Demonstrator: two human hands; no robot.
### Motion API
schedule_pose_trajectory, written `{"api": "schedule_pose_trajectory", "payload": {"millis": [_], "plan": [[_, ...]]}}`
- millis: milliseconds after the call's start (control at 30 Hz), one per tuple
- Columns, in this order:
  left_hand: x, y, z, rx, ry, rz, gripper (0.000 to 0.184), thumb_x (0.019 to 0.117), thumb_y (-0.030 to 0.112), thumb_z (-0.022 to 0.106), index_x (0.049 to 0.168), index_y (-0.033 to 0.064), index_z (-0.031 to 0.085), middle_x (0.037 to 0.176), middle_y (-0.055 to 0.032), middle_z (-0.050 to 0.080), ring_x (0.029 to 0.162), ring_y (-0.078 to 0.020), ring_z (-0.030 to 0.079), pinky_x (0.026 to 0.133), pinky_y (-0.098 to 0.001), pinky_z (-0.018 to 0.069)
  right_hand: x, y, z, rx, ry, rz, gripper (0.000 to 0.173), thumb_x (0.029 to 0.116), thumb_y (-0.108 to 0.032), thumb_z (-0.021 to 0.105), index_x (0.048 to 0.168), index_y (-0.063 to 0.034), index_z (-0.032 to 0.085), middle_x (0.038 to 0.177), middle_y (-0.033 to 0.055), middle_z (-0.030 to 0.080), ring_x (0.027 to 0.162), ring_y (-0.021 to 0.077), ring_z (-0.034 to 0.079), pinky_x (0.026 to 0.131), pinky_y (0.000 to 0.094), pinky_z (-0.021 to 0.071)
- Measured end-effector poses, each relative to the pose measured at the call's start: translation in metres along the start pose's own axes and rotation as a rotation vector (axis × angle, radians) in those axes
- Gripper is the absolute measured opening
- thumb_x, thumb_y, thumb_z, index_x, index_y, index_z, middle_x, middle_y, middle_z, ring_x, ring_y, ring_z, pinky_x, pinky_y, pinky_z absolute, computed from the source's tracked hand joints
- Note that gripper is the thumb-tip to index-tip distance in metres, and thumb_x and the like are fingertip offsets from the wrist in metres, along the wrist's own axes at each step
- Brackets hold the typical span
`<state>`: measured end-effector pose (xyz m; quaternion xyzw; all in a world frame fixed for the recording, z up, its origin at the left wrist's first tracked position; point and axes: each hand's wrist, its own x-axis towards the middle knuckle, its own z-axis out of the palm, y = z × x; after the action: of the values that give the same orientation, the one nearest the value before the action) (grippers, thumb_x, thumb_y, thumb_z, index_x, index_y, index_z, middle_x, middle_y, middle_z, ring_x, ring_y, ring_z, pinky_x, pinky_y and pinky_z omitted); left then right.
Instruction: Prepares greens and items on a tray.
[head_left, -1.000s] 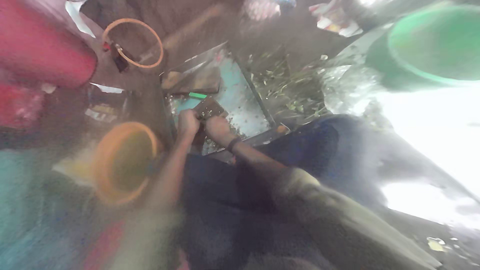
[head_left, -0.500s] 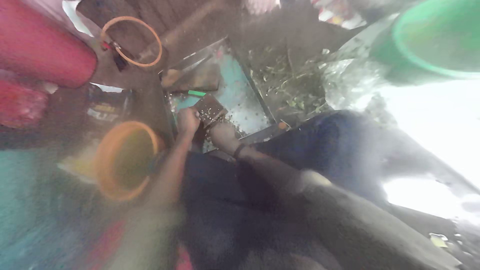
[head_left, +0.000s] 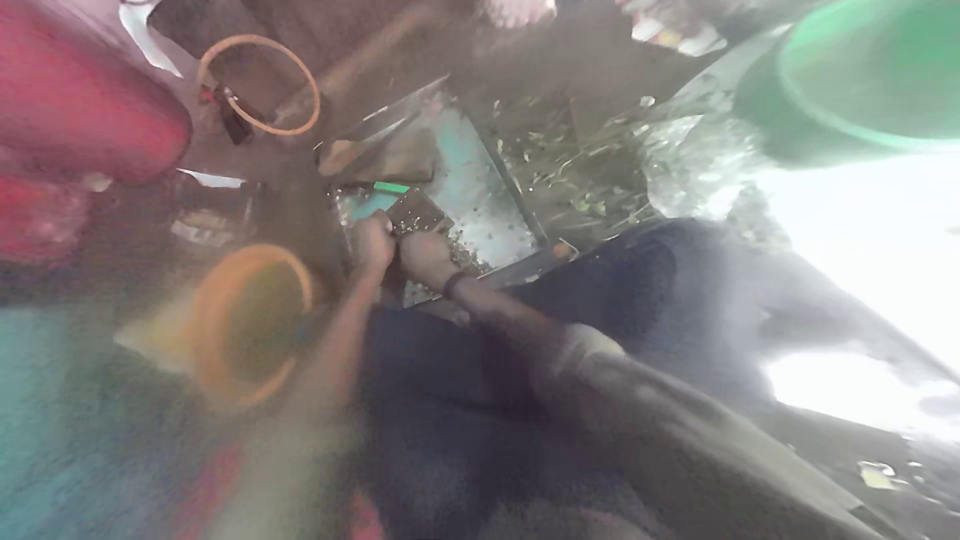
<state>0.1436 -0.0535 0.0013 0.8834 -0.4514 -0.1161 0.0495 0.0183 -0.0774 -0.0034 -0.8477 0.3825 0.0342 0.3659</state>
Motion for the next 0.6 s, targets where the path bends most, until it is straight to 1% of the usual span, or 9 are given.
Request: {"api": "schedule_pose_trajectory", "payload": {"millis": [33,100,200,267,367,400,500,567,600], "plan": [[0.002,0.000,0.000,0.006,-0.014,-0.005,0.011,0.0919,0.005,0.067,0.102,0.0033,0.069,0.102,-0.0215,0.072,0.100,-0.0413,0.070,0.087,-0.0637,0.0557,0.002,0.001,0.003,0.020,0.009,-0.001,0.010,0.0928,-0.014,0.071,0.098,-0.0043,0.071,0.092,0.0204,0.071,0.082,0.0405,0.071,0.063,0.0614,0.0573],[0.003,0.000,0.000,-0.005,-0.029,0.010,0.011,0.0902,0.003,0.069,0.101,0.0015,0.069,0.102,-0.0219,0.071,0.101,-0.0410,0.070,0.087,-0.0624,0.0561,0.005,0.005,0.009,0.037,0.027,-0.004,0.011,0.0905,-0.012,0.074,0.096,-0.0033,0.071,0.093,0.0219,0.071,0.083,0.0423,0.071,0.066,0.0636,0.0580],[0.005,-0.002,0.002,0.003,-0.011,0.063,0.009,0.0881,0.002,0.071,0.097,0.0008,0.070,0.100,-0.0207,0.072,0.098,-0.0400,0.071,0.086,-0.0610,0.0573,0.006,-0.001,0.002,-0.085,0.031,-0.004,0.014,0.0969,-0.014,0.066,0.101,-0.0024,0.072,0.101,0.0231,0.072,0.094,0.0434,0.071,0.074,0.0634,0.0581],[0.005,-0.003,0.003,0.008,-0.012,0.091,0.007,0.0885,0.000,0.069,0.095,-0.0003,0.071,0.100,-0.0212,0.072,0.098,-0.0410,0.071,0.087,-0.0615,0.0570,0.003,-0.003,0.002,-0.108,0.051,-0.010,0.015,0.0982,-0.014,0.064,0.101,-0.0016,0.072,0.101,0.0239,0.072,0.095,0.0443,0.071,0.074,0.0637,0.0578],[0.002,0.000,-0.001,0.035,-0.038,0.092,0.008,0.0939,0.003,0.064,0.098,-0.0001,0.071,0.103,-0.0212,0.072,0.101,-0.0410,0.070,0.089,-0.0612,0.0559,0.002,-0.004,0.005,-0.131,0.055,-0.017,0.013,0.0957,-0.015,0.069,0.099,-0.0040,0.073,0.101,0.0223,0.072,0.095,0.0434,0.071,0.073,0.0635,0.0575],[0.002,0.001,-0.002,0.038,-0.044,0.091,0.009,0.0941,0.003,0.064,0.098,-0.0003,0.071,0.103,-0.0216,0.072,0.103,-0.0413,0.070,0.090,-0.0612,0.0556,0.001,-0.003,0.006,-0.140,0.048,-0.016,0.013,0.0951,-0.015,0.070,0.100,-0.0036,0.073,0.101,0.0224,0.072,0.095,0.0435,0.071,0.073,0.0634,0.0574],[0.005,0.003,-0.002,0.046,-0.062,0.076,0.009,0.0885,0.001,0.069,0.097,0.0001,0.071,0.103,-0.0222,0.072,0.103,-0.0421,0.070,0.090,-0.0617,0.0561,-0.005,0.004,0.010,-0.121,0.048,-0.026,0.010,0.0924,-0.012,0.073,0.097,-0.0035,0.072,0.095,0.0210,0.071,0.088,0.0414,0.071,0.068,0.0608,0.0590],[0.004,0.002,-0.001,0.065,-0.073,0.081,0.010,0.0886,0.001,0.070,0.098,-0.0005,0.071,0.103,-0.0234,0.072,0.104,-0.0431,0.070,0.090,-0.0623,0.0560,-0.011,0.004,0.010,-0.111,0.032,-0.031,0.009,0.0915,-0.010,0.073,0.096,-0.0032,0.072,0.095,0.0211,0.071,0.087,0.0413,0.071,0.069,0.0602,0.0588],[0.004,0.003,-0.002,0.076,-0.074,0.084,0.010,0.0898,0.002,0.069,0.099,-0.0008,0.071,0.104,-0.0237,0.072,0.104,-0.0434,0.070,0.090,-0.0626,0.0558,-0.012,0.004,0.008,-0.111,0.015,-0.036,0.009,0.0913,-0.009,0.073,0.098,-0.0027,0.072,0.097,0.0219,0.071,0.089,0.0421,0.071,0.070,0.0609,0.0589]]}}
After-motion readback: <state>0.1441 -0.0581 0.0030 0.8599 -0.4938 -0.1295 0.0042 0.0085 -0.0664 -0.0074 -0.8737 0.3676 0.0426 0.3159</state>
